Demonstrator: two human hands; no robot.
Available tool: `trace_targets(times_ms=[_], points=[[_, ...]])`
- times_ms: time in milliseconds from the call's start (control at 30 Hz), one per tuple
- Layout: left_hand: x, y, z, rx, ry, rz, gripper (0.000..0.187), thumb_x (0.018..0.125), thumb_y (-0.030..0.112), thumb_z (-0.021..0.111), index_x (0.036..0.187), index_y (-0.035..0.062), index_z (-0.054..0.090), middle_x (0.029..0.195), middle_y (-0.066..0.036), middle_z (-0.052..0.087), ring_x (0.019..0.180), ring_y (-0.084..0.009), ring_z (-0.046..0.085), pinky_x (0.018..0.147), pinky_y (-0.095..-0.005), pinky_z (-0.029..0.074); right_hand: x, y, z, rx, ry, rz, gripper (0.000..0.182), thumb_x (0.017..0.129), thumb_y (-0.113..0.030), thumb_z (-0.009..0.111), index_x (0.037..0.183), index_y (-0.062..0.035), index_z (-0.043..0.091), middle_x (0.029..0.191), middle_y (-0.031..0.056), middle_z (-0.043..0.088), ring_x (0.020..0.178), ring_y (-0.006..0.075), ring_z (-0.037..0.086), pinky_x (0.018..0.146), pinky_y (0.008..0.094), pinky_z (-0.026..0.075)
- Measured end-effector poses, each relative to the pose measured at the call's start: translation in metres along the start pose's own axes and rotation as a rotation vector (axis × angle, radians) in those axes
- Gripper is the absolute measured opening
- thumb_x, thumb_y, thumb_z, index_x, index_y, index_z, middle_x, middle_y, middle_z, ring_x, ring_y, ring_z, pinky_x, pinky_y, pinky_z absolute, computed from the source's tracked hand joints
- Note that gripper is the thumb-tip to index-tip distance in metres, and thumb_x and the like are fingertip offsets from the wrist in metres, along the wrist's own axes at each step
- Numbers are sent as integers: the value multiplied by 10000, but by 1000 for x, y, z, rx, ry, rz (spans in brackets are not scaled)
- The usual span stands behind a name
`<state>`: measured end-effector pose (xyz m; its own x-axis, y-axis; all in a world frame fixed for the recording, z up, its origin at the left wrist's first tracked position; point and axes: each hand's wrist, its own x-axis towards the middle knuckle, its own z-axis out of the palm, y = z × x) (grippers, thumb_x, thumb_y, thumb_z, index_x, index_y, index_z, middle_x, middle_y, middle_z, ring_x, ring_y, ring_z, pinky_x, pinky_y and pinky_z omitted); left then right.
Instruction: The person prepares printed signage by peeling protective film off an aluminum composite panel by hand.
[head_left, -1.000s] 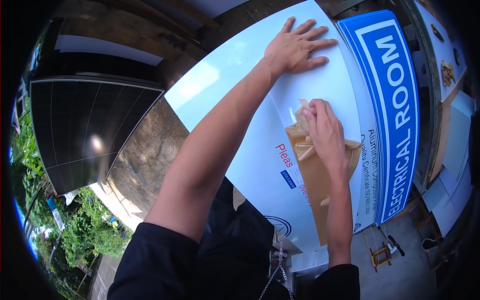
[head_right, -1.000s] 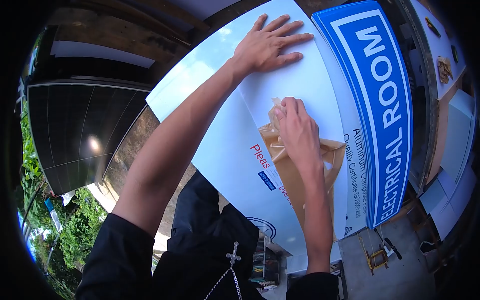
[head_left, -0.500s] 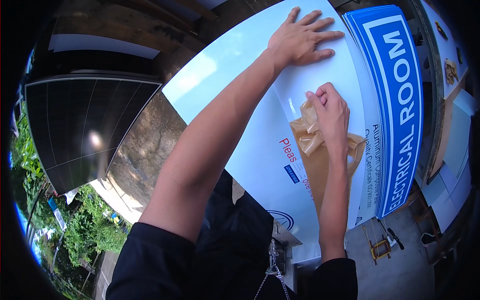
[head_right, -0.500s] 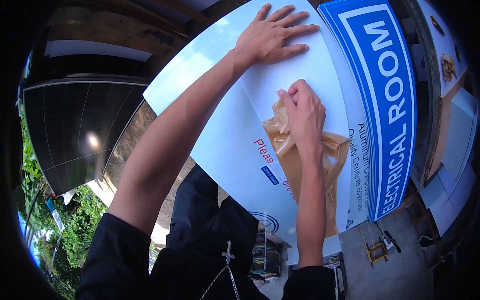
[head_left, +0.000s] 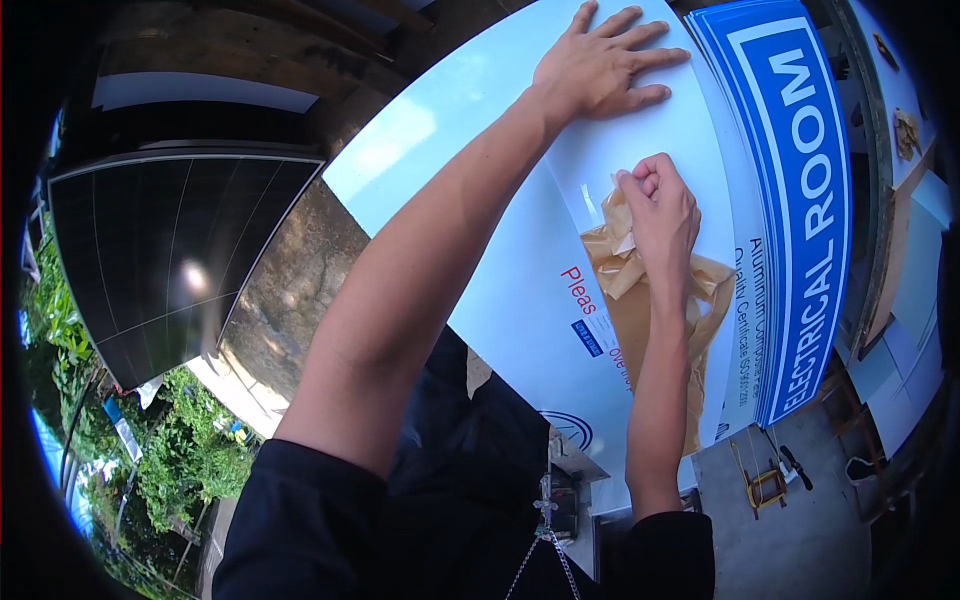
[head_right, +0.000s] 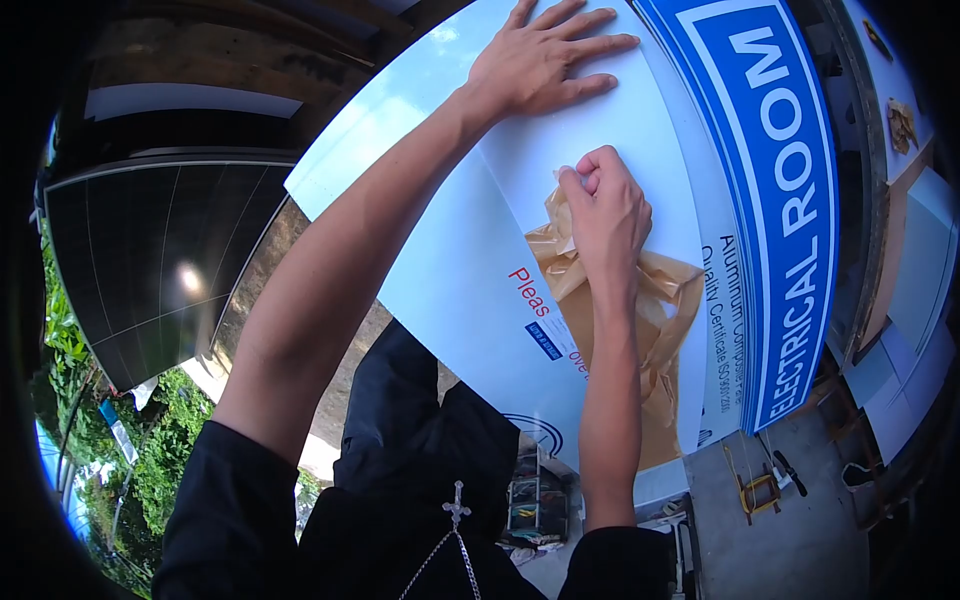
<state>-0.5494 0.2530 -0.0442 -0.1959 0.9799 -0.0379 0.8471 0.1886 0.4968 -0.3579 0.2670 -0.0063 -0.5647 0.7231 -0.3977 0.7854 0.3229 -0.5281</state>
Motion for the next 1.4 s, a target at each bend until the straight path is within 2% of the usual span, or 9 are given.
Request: trace_targets(times_ms=[300, 500, 600, 700, 800, 1100, 1200, 1300, 1400], points=[[0, -1, 4, 6, 2, -5, 565, 963, 504, 399, 1485, 292, 357, 1573, -75, 287, 1471, -305, 198, 1190, -571, 96, -3, -2, -3, -29, 4, -19, 280, 803, -241, 760, 848, -52, 559, 643, 36, 492, 566, 217, 480, 580, 365, 413], [2, 0, 1, 12, -60, -33, 558, 969, 506, 379, 1487, 300, 351, 1576, -67, 279, 1474, -295, 185, 1196, -563, 81, 5, 15, 0, 425, -52, 66, 295, 785, -226, 785, 852, -38, 567, 617, 0, 468, 563, 132, 469, 573, 304, 408], [1, 1, 3, -11, -34, -24, 560, 968, 508, 379, 1488, 301, 349, 1576, -65, 278, 1476, -291, 179, 1197, -562, 80, 5, 5, -3, 355, -32, 129, 287, 780, -199, 789, 854, -30, 569, 596, -13, 445, 559, 107, 441, 562, 279, 395], [1, 0, 5, 18, -43, -38, 565, 966, 514, 380, 1488, 299, 350, 1576, -66, 279, 1476, -292, 178, 1196, -564, 80, 6, 10, -1, 189, -19, 42, 286, 764, -153, 799, 848, -21, 559, 587, -19, 432, 556, 95, 411, 551, 258, 380], [1, -1, 5, 47, -28, -35, 570, 965, 519, 378, 1489, 295, 351, 1576, -68, 278, 1475, -295, 183, 1194, -566, 81, 9, 19, -2, 362, -93, 67, 284, 752, -106, 799, 835, -19, 542, 598, -17, 418, 555, 92, 392, 540, 253, 367], [2, 0, 5, 29, -35, -19, 578, 961, 520, 370, 1493, 298, 344, 1582, -75, 264, 1472, -305, 188, 1190, -572, 83, 9, 24, -10, 460, -192, 55, 230, 763, 1, 752, 871, -7, 549, 668, -28, 428, 585, 63, 396, 543, 205, 354], [5, 0, 7, 23, -27, -3, 583, 957, 523, 374, 1494, 298, 344, 1582, -76, 263, 1472, -310, 188, 1188, -576, 82, 3, 32, -9, 612, -178, -50, 224, 786, 16, 723, 985, -8, 624, 762, 0, 486, 591, 63, 448, 559, 221, 405], [4, -4, 9, 21, -23, -7, 588, 953, 526, 377, 1495, 300, 341, 1583, -76, 262, 1471, -314, 186, 1187, -581, 80, 0, 27, -17, 537, -147, -116, 265, 802, 20, 703, 1060, -36, 685, 881, 36, 533, 601, 78, 519, 577, 253, 457], [6, -1, 10, 30, -25, -6, 592, 951, 527, 382, 1496, 302, 337, 1583, -75, 261, 1471, -315, 185, 1186, -584, 79, 0, 21, -17, 277, -111, -319, 245, 798, 0, 718, 1035, -61, 723, 931, 73, 546, 609, 123, 572, 567, 298, 477]])
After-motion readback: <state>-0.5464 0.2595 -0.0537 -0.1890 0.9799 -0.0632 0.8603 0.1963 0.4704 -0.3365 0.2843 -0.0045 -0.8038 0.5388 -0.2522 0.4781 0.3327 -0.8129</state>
